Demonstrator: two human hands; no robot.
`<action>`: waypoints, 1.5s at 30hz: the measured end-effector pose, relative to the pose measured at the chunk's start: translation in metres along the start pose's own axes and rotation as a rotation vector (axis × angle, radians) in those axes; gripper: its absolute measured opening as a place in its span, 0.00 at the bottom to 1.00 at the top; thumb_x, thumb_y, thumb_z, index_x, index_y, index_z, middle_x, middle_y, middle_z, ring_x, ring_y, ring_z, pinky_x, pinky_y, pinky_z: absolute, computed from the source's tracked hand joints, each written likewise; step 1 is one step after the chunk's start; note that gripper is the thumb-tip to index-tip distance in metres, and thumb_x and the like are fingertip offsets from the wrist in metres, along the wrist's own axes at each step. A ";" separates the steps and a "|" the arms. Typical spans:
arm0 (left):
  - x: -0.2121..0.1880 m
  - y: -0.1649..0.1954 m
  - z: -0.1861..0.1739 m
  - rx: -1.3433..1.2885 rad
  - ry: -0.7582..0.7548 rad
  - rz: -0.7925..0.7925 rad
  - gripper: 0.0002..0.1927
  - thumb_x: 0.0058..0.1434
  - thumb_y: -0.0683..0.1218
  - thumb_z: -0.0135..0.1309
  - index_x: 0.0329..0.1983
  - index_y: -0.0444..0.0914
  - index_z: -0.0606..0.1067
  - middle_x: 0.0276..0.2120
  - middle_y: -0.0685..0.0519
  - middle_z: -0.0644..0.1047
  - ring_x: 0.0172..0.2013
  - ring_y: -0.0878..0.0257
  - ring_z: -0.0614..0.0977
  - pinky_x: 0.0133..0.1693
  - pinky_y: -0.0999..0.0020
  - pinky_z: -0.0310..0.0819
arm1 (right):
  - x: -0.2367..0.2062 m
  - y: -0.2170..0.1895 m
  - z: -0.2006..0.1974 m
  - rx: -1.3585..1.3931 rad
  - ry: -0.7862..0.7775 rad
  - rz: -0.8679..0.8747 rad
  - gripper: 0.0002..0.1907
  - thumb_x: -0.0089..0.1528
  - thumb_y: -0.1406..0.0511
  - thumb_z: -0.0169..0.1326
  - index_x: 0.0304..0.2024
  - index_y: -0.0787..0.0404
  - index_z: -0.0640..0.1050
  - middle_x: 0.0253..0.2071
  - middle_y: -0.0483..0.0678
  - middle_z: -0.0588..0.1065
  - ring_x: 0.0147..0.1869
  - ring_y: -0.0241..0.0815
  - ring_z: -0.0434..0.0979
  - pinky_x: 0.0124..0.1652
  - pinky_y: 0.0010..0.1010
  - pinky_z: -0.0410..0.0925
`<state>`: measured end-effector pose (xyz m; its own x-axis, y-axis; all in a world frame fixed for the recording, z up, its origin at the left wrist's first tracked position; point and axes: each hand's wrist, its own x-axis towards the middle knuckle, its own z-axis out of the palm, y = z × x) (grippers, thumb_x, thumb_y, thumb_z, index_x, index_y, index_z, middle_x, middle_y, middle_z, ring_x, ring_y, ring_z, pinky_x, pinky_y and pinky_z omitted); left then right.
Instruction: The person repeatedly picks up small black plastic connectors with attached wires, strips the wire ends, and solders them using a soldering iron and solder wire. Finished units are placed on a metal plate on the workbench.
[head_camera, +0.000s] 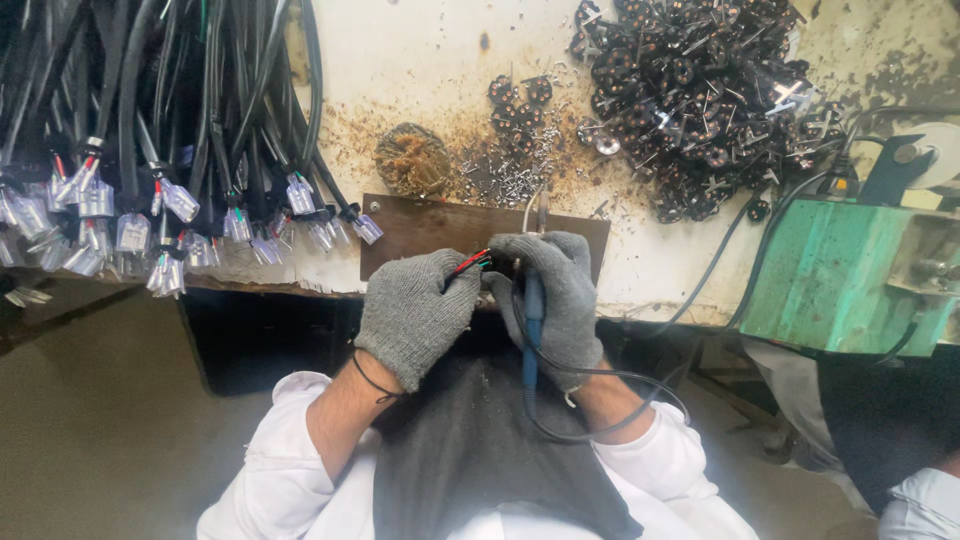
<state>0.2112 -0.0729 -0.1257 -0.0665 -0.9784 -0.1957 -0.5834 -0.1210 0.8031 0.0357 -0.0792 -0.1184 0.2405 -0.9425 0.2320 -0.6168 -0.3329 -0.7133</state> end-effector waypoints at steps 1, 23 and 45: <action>0.000 0.000 0.000 -0.005 0.006 0.002 0.12 0.62 0.51 0.54 0.32 0.40 0.82 0.24 0.47 0.80 0.28 0.48 0.83 0.33 0.54 0.75 | -0.002 0.001 -0.004 -0.016 0.007 -0.043 0.22 0.56 0.69 0.67 0.53 0.60 0.77 0.45 0.51 0.77 0.52 0.51 0.73 0.53 0.39 0.69; -0.002 0.000 0.003 -0.013 0.002 -0.043 0.11 0.62 0.50 0.54 0.33 0.40 0.81 0.25 0.46 0.80 0.29 0.48 0.84 0.34 0.54 0.75 | -0.035 0.028 -0.017 0.019 -0.123 -0.419 0.20 0.56 0.72 0.64 0.50 0.62 0.77 0.41 0.49 0.78 0.42 0.49 0.76 0.43 0.39 0.68; -0.004 -0.003 0.009 0.034 0.069 0.022 0.10 0.61 0.50 0.54 0.32 0.41 0.81 0.26 0.45 0.80 0.31 0.45 0.82 0.35 0.51 0.74 | -0.035 0.033 -0.018 -0.034 -0.160 -0.501 0.20 0.56 0.70 0.66 0.50 0.59 0.77 0.41 0.46 0.76 0.40 0.47 0.75 0.41 0.41 0.66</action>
<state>0.2057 -0.0676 -0.1321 -0.0241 -0.9902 -0.1377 -0.6092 -0.0947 0.7873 -0.0061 -0.0575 -0.1380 0.6222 -0.6521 0.4332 -0.4202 -0.7451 -0.5179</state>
